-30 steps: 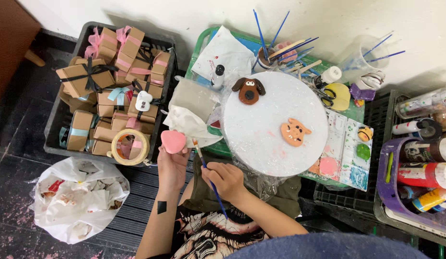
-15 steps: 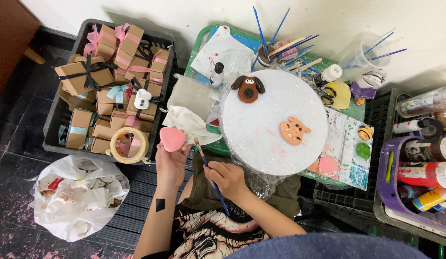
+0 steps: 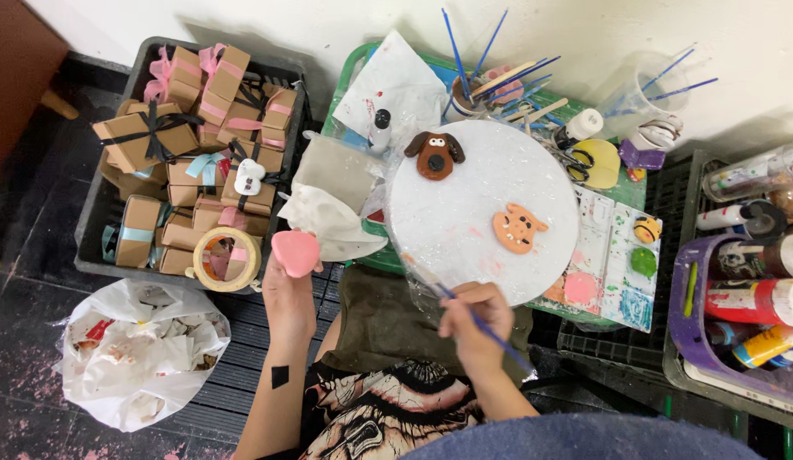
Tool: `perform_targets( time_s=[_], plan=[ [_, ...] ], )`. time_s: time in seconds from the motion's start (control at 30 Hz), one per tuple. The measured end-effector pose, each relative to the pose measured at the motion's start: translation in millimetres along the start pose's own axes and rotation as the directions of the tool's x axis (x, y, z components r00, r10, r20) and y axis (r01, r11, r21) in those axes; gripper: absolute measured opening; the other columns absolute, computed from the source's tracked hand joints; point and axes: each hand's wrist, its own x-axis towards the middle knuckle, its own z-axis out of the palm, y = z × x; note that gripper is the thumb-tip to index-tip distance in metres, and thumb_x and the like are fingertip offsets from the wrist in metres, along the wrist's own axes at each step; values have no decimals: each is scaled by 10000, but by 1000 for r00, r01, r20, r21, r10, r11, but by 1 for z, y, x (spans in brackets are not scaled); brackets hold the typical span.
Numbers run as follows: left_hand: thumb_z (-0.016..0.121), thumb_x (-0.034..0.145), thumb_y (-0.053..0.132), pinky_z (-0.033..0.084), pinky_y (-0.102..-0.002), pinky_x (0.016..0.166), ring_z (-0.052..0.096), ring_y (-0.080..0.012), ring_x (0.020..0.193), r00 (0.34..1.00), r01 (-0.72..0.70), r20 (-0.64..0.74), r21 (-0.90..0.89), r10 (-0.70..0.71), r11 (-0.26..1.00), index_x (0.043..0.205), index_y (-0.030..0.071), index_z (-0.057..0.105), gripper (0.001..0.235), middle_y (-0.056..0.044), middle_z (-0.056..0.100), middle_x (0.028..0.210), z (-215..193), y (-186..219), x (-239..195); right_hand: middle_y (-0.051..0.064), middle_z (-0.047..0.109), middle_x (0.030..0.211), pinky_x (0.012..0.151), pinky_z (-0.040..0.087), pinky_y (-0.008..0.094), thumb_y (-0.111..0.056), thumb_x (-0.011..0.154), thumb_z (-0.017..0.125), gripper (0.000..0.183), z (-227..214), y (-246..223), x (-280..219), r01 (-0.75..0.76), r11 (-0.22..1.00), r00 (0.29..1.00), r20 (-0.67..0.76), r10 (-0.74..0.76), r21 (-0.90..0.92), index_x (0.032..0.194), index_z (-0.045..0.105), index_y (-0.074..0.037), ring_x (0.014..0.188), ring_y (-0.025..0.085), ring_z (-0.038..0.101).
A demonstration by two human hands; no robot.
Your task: The person paints clay animal figures with a brush. They apply pigment to a brown dog, a pink pig, and an orange cat figure on a turntable, handling the items one at a time and turning them over to reach different parts.
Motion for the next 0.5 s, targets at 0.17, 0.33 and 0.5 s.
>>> perform_targets(
  time_s=[0.17, 0.33, 0.5],
  plan=[
    [576, 1053, 416, 423, -423, 1185, 553, -250, 1349, 995, 65, 67, 43, -68, 997, 1461, -48, 464, 628, -144, 572, 1418, 52, -9, 17, 57, 635, 853, 447, 401, 183, 50, 971, 637, 93, -67, -22, 16, -81, 981, 933, -334, 138, 177, 963, 569, -12, 549, 40, 521],
    [456, 1114, 309, 420, -387, 1145, 597, -275, 1295, 786, 471, 519, -149, -337, 869, 1481, -30, 449, 499, -154, 592, 1410, 146, -66, 30, 61, 648, 909, 541, 406, 191, -45, 1072, 627, 67, -131, -58, 34, 116, 990, 871, -487, -63, 79, 1103, 596, 5, 644, 56, 567],
    [405, 1126, 275, 439, -398, 1099, 550, -206, 1290, 702, 616, 480, -37, -526, 787, 1484, -41, 451, 480, -125, 567, 1419, 184, -116, 15, 132, 677, 956, 553, 459, 236, -81, 1099, 606, 125, -198, -64, 29, 97, 794, 747, -484, -457, -600, 1101, 515, 5, 636, 117, 609]
  ],
)
